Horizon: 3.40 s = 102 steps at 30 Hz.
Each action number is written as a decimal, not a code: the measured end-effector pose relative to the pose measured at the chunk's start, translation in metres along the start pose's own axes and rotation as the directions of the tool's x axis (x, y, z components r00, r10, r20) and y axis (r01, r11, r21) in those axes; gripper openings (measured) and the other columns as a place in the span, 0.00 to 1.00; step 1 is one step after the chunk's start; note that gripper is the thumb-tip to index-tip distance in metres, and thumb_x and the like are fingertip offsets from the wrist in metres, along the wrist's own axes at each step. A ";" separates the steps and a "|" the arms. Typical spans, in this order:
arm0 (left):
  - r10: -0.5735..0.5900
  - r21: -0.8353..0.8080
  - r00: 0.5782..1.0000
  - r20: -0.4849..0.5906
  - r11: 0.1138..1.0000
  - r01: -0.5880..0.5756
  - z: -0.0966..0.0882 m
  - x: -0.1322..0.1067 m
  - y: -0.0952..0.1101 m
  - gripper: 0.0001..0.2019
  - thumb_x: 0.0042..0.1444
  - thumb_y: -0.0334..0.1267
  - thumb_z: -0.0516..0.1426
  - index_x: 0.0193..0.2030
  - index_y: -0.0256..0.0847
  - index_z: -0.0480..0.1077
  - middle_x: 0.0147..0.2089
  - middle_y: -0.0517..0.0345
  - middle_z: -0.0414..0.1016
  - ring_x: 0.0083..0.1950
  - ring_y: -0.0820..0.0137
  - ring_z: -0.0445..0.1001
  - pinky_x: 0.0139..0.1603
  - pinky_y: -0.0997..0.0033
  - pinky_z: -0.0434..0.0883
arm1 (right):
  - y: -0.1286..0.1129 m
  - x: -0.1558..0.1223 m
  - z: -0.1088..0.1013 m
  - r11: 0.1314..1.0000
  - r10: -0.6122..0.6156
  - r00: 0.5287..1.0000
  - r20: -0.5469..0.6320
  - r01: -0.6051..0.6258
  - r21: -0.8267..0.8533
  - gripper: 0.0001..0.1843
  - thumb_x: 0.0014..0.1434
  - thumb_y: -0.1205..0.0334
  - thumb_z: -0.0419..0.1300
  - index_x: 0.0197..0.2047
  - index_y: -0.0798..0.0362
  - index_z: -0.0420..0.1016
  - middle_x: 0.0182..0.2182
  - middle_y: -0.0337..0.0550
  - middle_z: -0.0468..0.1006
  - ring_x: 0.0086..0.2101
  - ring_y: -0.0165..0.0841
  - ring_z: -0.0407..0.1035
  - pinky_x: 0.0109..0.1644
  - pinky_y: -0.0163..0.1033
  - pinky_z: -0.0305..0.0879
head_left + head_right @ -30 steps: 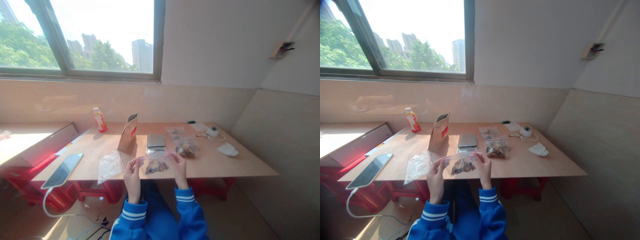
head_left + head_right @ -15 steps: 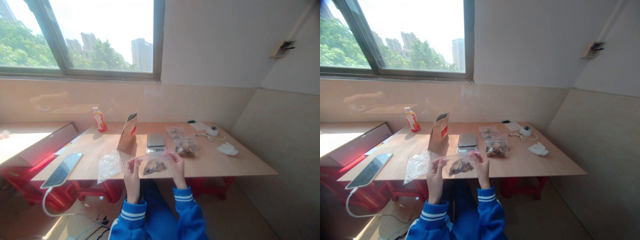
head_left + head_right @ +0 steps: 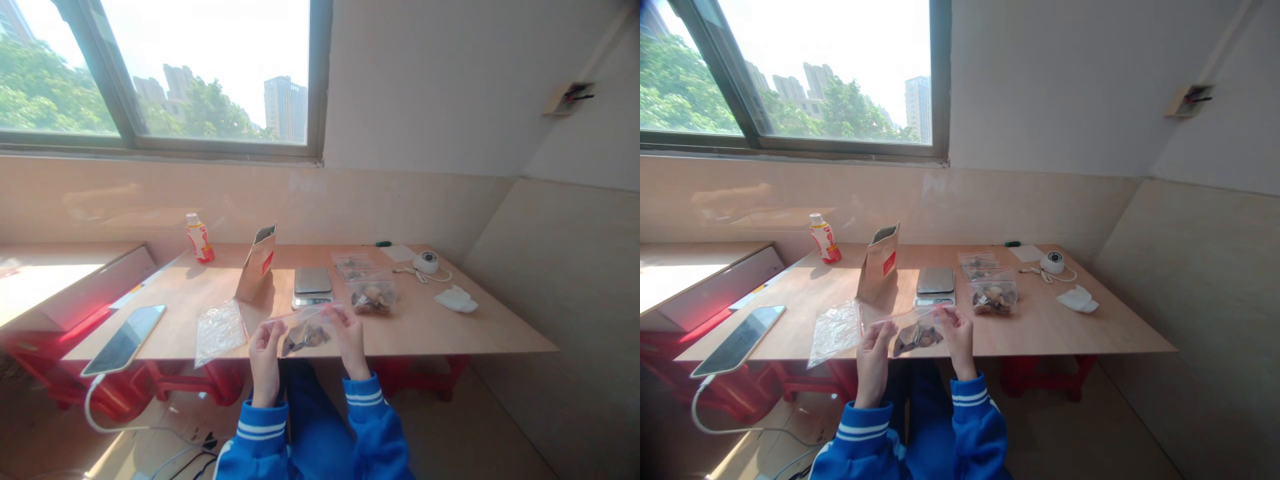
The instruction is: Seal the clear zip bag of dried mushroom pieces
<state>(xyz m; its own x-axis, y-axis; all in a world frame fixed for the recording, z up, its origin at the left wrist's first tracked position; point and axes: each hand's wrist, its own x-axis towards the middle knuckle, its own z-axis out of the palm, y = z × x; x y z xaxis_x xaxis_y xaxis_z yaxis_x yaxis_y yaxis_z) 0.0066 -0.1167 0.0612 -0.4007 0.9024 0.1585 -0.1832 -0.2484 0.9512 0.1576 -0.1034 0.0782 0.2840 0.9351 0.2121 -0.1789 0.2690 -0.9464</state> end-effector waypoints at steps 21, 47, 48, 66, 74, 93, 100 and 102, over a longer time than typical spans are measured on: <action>-0.078 -0.134 0.994 0.079 0.987 0.088 0.011 -0.004 0.006 0.18 0.46 0.48 0.63 0.39 0.38 0.73 0.36 0.58 0.76 0.39 0.70 0.74 0.40 0.71 0.70 | 0.002 0.001 -0.002 0.990 0.042 0.999 0.033 -0.046 0.134 0.19 0.52 0.47 0.64 0.39 0.53 0.75 0.33 0.43 0.81 0.32 0.34 0.75 0.37 0.37 0.70; -0.072 -0.011 0.997 0.032 0.997 0.073 0.010 -0.009 0.027 0.14 0.45 0.46 0.64 0.33 0.36 0.77 0.33 0.56 0.79 0.37 0.68 0.75 0.38 0.72 0.71 | -0.006 -0.001 -0.007 0.998 0.006 1.000 0.029 -0.008 0.067 0.12 0.50 0.54 0.67 0.33 0.54 0.77 0.30 0.43 0.82 0.33 0.34 0.76 0.42 0.39 0.70; -0.068 -0.012 0.997 0.028 0.998 0.069 0.010 -0.010 0.028 0.14 0.46 0.46 0.64 0.33 0.36 0.77 0.33 0.56 0.79 0.37 0.69 0.75 0.39 0.72 0.71 | -0.006 -0.001 -0.007 0.998 0.003 1.000 0.021 -0.004 0.063 0.12 0.50 0.54 0.66 0.32 0.54 0.77 0.30 0.43 0.82 0.33 0.34 0.76 0.42 0.39 0.70; -0.131 -0.084 0.981 0.144 0.986 0.144 0.010 -0.008 0.010 0.18 0.45 0.46 0.65 0.39 0.36 0.75 0.33 0.55 0.78 0.35 0.68 0.76 0.37 0.71 0.72 | 0.002 0.000 -0.003 1.000 0.008 0.987 0.160 -0.012 0.021 0.17 0.50 0.51 0.66 0.38 0.54 0.78 0.33 0.46 0.82 0.35 0.38 0.77 0.39 0.41 0.73; -0.166 -0.023 0.975 0.145 0.985 0.171 0.013 -0.009 0.016 0.16 0.45 0.47 0.65 0.34 0.34 0.76 0.34 0.52 0.80 0.36 0.65 0.77 0.33 0.72 0.72 | 0.005 0.000 -0.004 1.000 -0.001 0.992 0.128 0.000 0.009 0.14 0.51 0.51 0.66 0.34 0.53 0.79 0.34 0.46 0.83 0.36 0.39 0.77 0.40 0.41 0.73; 0.005 0.112 0.998 0.069 0.994 -0.012 0.012 -0.011 0.022 0.15 0.45 0.46 0.65 0.34 0.36 0.78 0.36 0.50 0.80 0.42 0.62 0.77 0.47 0.63 0.73 | 0.003 -0.001 -0.005 0.994 -0.019 0.995 0.099 0.030 -0.107 0.17 0.52 0.49 0.64 0.33 0.55 0.80 0.26 0.45 0.81 0.28 0.35 0.75 0.31 0.37 0.69; 0.055 0.168 0.998 0.031 0.984 -0.060 0.009 -0.011 0.014 0.15 0.47 0.47 0.63 0.35 0.36 0.77 0.36 0.51 0.79 0.42 0.63 0.76 0.46 0.64 0.72 | 0.004 -0.001 -0.003 0.990 -0.039 0.995 0.097 0.052 -0.132 0.15 0.53 0.50 0.64 0.32 0.55 0.80 0.24 0.43 0.80 0.25 0.33 0.73 0.29 0.36 0.68; 0.073 0.186 0.997 0.030 0.979 -0.077 0.009 -0.012 0.014 0.15 0.48 0.47 0.63 0.35 0.37 0.77 0.36 0.52 0.79 0.42 0.63 0.76 0.46 0.65 0.71 | 0.003 -0.002 -0.001 0.990 -0.041 0.995 0.092 0.053 -0.133 0.14 0.53 0.51 0.64 0.32 0.55 0.80 0.24 0.42 0.80 0.26 0.34 0.73 0.30 0.36 0.69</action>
<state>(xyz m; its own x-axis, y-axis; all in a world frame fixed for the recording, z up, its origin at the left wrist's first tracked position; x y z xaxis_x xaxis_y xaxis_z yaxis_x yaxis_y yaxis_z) 0.0169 -0.1279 0.0749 -0.3858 0.8921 0.2353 0.0187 -0.2474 0.9687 0.1578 -0.1050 0.0750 0.2036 0.9406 0.2718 -0.0363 0.2847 -0.9579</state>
